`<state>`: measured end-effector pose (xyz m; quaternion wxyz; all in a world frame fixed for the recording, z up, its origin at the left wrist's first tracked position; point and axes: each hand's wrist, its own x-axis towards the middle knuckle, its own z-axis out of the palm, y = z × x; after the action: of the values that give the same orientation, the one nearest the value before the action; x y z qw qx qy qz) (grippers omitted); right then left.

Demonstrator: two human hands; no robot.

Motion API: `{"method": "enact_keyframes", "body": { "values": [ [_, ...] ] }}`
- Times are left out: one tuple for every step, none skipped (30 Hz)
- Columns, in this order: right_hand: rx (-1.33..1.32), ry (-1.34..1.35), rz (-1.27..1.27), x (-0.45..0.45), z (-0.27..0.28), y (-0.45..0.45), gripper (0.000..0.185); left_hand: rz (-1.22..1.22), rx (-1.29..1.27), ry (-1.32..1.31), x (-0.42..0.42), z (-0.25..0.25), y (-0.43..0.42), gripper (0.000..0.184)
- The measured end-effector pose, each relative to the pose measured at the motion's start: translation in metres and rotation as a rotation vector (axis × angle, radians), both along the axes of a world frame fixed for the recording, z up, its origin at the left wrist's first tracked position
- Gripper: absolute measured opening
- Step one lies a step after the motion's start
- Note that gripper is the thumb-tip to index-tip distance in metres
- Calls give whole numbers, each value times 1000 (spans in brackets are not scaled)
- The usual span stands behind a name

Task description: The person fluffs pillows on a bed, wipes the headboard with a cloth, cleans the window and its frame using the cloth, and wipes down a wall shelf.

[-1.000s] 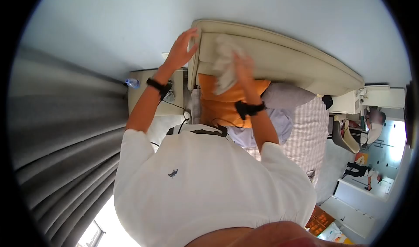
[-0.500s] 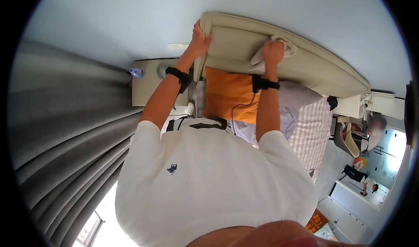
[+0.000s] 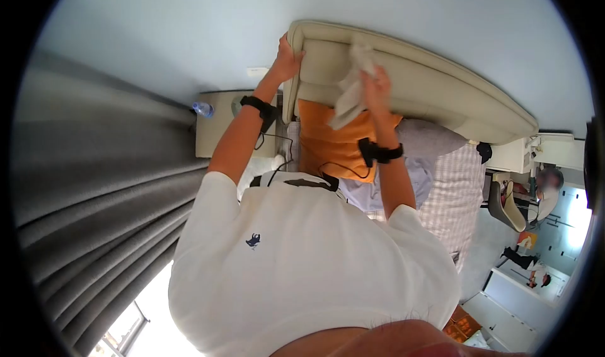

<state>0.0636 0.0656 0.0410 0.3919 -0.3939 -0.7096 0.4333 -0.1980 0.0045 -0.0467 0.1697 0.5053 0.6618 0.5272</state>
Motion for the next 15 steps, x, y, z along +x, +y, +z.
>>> {"method": "enact_keyframes", "body": {
  "values": [
    [-31, 27, -66, 25, -13, 23, 29, -3, -68, 13, 1, 1, -1, 73],
    [51, 7, -163, 50, -22, 48, 26, 10, -75, 0, 2, 0, -3, 73],
    [136, -9, -258, 71, -26, 70, 24, -27, -78, -34, 1, 1, -3, 74],
    [240, -105, -373, 85, -23, 85, 29, -65, -78, -65, 0, 4, -5, 75],
    [345, -199, -489, 92, -21, 94, 36, -51, -81, -68, -1, 8, -6, 75],
    [343, -200, -474, 92, -36, 105, 36, -56, -118, -99, 1, 12, -7, 77],
    [336, -351, -545, 84, -55, 115, 44, -63, -155, -129, 3, 17, -8, 78],
    [329, -502, -616, 75, -69, 125, 52, -50, -157, -130, 3, 17, -8, 78],
    [357, -558, -582, 51, -68, 114, 58, -48, -120, -133, 2, 16, -8, 78],
    [384, -612, -550, 16, -60, 92, 64, -48, -84, -133, 2, 16, -9, 79],
    [275, -542, -442, -14, -46, 74, 64, -40, -92, -129, 5, 26, -10, 79],
    [165, -473, -338, -40, -35, 57, 64, 16, -264, -107, 10, 44, -12, 82],
    [112, -471, -197, -60, -32, 43, 64, 69, -431, -81, 13, 55, -15, 85],
    [148, -399, -95, -78, -43, 24, 62, 69, -428, -69, 8, 47, -13, 85],
    [188, -325, 4, -96, -52, 9, 59, 53, -357, -37, 0, 30, -6, 89]
  ]
}}
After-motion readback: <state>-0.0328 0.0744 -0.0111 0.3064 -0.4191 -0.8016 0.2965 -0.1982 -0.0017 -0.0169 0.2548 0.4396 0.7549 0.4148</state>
